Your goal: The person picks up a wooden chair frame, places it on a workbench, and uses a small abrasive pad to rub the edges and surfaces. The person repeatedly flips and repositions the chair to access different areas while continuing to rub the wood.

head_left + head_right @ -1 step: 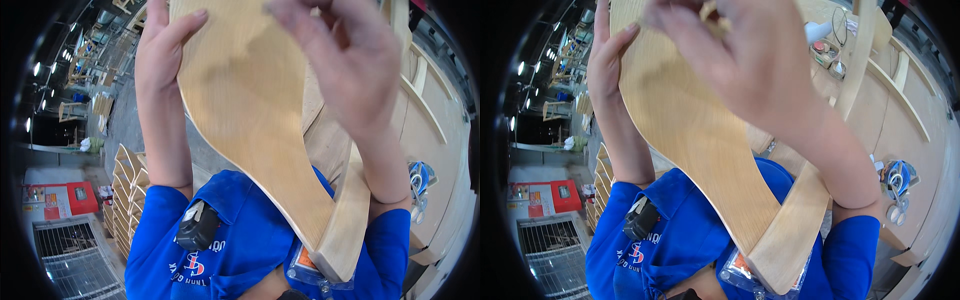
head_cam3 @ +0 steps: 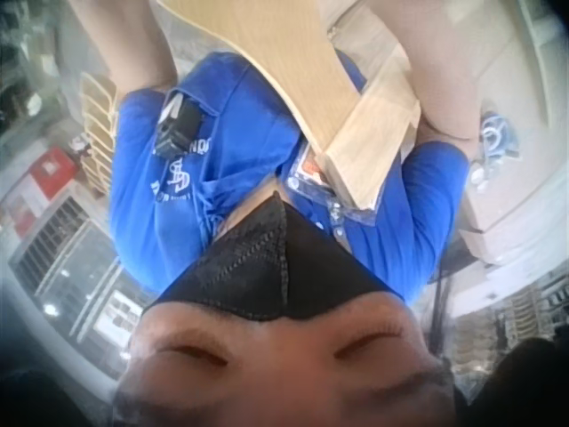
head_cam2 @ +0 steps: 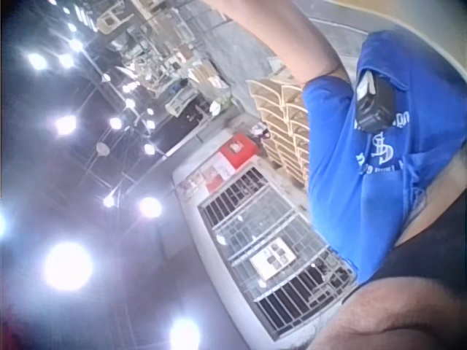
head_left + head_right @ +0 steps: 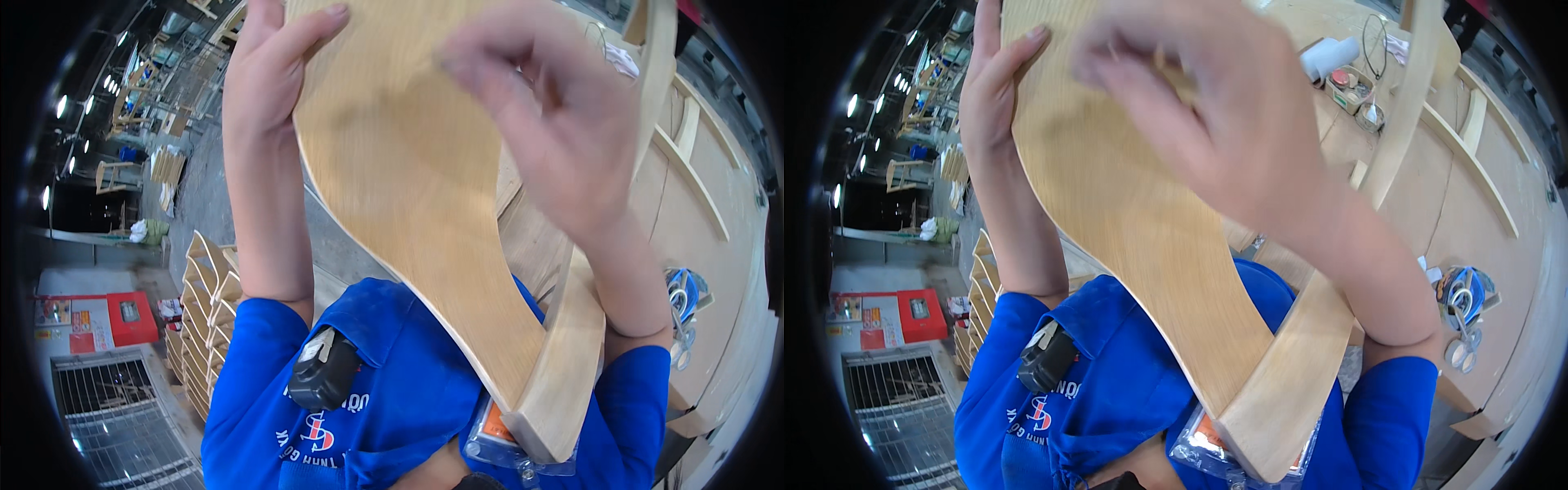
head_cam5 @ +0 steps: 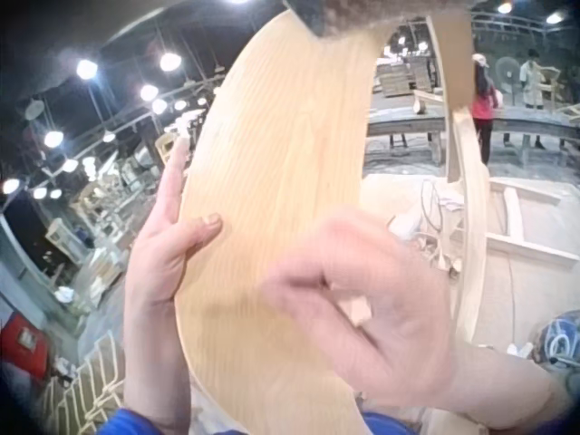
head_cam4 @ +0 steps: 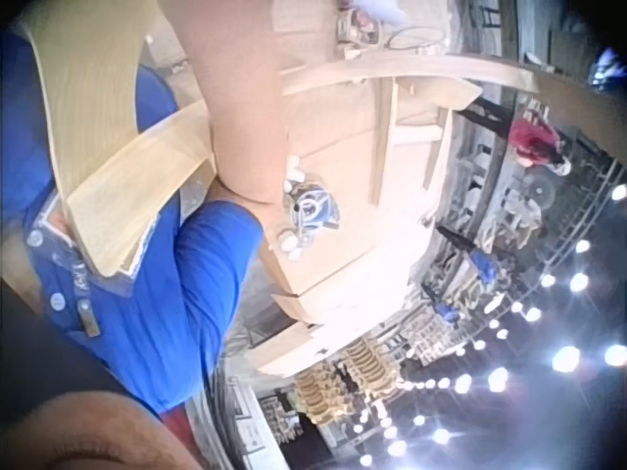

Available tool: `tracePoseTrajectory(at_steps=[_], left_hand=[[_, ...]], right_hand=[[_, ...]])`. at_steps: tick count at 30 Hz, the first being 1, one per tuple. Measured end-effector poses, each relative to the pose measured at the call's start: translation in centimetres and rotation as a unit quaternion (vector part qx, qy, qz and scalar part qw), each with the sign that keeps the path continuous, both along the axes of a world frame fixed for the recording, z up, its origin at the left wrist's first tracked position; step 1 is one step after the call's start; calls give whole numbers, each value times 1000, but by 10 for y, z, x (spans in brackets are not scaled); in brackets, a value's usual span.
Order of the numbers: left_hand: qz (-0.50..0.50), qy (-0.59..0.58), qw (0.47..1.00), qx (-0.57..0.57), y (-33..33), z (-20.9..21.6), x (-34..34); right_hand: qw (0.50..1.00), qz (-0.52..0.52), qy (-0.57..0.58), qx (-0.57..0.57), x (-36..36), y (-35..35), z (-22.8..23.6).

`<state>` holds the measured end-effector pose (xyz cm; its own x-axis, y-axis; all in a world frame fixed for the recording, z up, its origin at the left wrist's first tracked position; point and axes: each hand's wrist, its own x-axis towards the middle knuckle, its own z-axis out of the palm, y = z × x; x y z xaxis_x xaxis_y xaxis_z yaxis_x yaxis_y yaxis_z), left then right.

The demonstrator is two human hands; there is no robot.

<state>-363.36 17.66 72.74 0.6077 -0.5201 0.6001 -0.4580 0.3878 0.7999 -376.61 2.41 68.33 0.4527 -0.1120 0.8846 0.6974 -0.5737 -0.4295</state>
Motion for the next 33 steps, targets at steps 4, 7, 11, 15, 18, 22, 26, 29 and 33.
tracePoseTrajectory(at_steps=[4,7,11,15,18,22,26,29,33], left_hand=[[-136,11,991,0,-6,19,12],[-171,16,985,14,-11,27,19],[-171,-6,985,26,-31,35,23],[-93,-27,995,34,-43,34,10],[-75,-23,997,22,-47,33,0],[-55,-21,998,22,-50,34,-3],[-56,-40,997,19,-48,32,-2],[-49,-41,998,20,-46,29,2],[-125,-28,992,-3,-42,28,10]], right_hand=[[995,70,64,-39,-16,13,-33],[994,68,63,-57,-26,17,-49],[995,23,13,-93,-26,18,-60],[996,23,5,-90,-32,19,-60],[995,58,26,-72,-38,20,-56],[996,57,40,-63,-37,19,-50],[993,89,30,-71,-38,24,-47],[993,84,44,-65,-40,26,-48],[993,81,64,-52,-40,26,-50]])
